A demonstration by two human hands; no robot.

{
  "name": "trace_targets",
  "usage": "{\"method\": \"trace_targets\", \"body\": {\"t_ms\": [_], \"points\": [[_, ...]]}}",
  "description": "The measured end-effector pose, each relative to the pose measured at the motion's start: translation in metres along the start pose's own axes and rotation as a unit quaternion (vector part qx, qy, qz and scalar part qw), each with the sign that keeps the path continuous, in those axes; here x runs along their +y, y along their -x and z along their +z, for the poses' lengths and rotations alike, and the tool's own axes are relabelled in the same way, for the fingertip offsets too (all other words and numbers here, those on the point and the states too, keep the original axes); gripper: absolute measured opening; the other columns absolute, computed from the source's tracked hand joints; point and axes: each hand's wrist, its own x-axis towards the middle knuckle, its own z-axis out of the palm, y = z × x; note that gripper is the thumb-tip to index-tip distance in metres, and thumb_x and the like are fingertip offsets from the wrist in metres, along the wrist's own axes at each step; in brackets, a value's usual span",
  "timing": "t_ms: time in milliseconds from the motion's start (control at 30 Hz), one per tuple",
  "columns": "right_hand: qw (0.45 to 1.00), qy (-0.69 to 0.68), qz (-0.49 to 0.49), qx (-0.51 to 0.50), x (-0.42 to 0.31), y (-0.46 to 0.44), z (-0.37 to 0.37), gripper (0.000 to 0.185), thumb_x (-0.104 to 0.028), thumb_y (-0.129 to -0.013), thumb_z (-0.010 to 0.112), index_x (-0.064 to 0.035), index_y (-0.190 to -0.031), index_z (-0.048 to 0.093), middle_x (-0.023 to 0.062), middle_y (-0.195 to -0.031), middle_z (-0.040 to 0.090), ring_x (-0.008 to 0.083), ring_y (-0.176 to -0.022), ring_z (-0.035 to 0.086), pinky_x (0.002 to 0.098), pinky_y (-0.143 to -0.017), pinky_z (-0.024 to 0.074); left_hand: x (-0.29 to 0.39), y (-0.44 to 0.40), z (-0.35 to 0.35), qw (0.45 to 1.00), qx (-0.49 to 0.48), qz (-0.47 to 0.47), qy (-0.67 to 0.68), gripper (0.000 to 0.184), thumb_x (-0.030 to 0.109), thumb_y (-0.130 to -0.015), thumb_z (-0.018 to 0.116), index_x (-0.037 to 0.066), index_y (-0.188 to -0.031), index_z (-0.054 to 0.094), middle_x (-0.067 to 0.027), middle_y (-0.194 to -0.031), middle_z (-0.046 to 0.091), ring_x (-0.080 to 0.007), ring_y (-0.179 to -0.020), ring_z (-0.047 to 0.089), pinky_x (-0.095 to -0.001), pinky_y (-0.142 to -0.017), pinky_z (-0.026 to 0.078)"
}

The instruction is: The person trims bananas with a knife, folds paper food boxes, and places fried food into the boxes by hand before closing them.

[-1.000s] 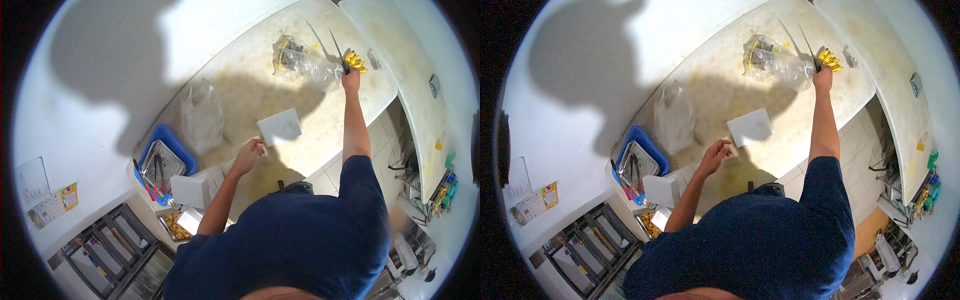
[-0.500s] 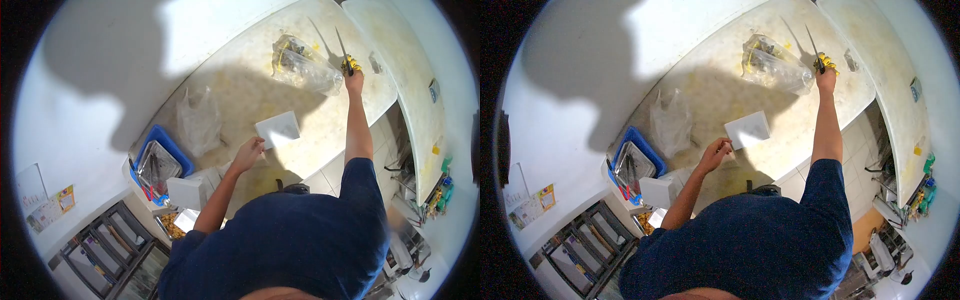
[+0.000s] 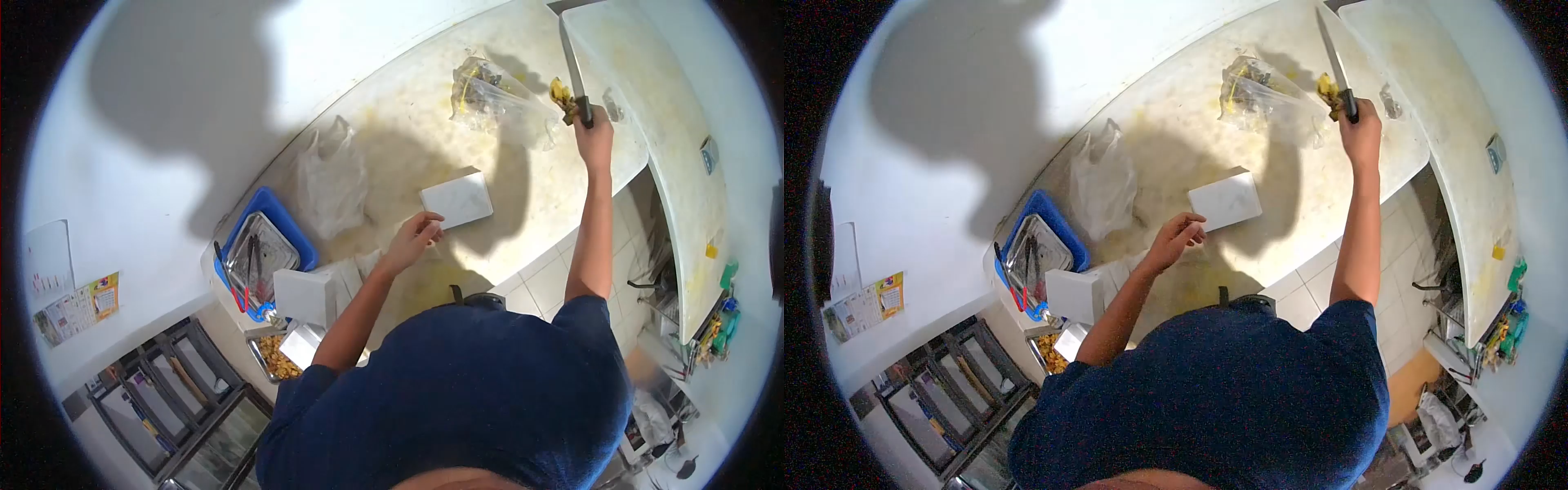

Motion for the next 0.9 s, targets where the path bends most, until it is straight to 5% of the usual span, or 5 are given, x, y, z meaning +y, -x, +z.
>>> {"method": "trace_targets", "body": {"t_ms": [267,367,567,700,900], "points": [[0.974,-0.075,-0.111,-0.181,-0.142,0.128,-0.002,0.035,0.003,-0.071,0.068,-0.0019,-0.106,0.064,0.0153,-0.117,0.058,0.0339,-0.106,0.059,0.0402,-0.090,0.0500,0.057,-0.018,0.034,0.855,0.035,-0.113,0.505,0.080,0.069,-0.095,0.028,0.002,-0.137,0.042,-0.0239,-0.131,0.053,-0.0380,-0.115,0.057,-0.0525,-0.100,0.044],[0.950,-0.117,-0.151,-0.249,-0.160,0.194,0.028,0.041,0.006,-0.066,0.067,-0.0063,-0.105,0.064,0.0133,-0.119,0.057,0.0321,-0.111,0.057,0.0391,-0.089,0.0513,0.044,-0.031,0.029,0.780,-0.120,-0.015,0.614,0.102,0.082,-0.086,0.020,-0.001,-0.143,0.035,-0.0292,-0.139,0.043,-0.0457,-0.122,0.050,-0.0576,-0.105,0.039],[0.932,-0.240,-0.082,-0.258,-0.173,0.233,0.028,0.030,0.003,-0.072,0.072,-0.0024,-0.101,0.065,0.0141,-0.115,0.060,0.0312,-0.103,0.062,0.0372,-0.087,0.0525,0.008,-0.023,0.016,0.816,-0.117,0.073,0.562,0.103,0.083,-0.085,0.019,-0.001,-0.144,0.035,-0.0266,-0.137,0.047,-0.0424,-0.120,0.053,-0.0532,-0.099,0.045],[0.928,-0.221,0.043,-0.296,-0.159,0.211,0.012,0.024,-0.014,-0.080,0.078,-0.0006,-0.095,0.064,0.0085,-0.076,0.060,0.0154,-0.066,0.054,0.0299,-0.061,0.0457,0.046,0.000,0.036,0.816,0.013,0.050,0.576,0.099,0.080,-0.087,0.019,-0.001,-0.138,0.042,-0.0253,-0.127,0.055,-0.0416,-0.105,0.061,-0.0535,-0.090,0.050],[0.933,-0.159,0.100,-0.306,-0.144,0.193,0.001,0.043,-0.041,-0.097,0.056,-0.0008,-0.080,0.057,0.0062,-0.055,0.041,0.0114,-0.056,0.040,0.0322,-0.051,0.0350,0.026,0.004,0.022,0.838,-0.089,0.072,0.533,0.107,0.086,-0.083,0.018,-0.002,-0.140,0.040,-0.0235,-0.131,0.054,-0.0403,-0.113,0.057,-0.0520,-0.099,0.044]]}}
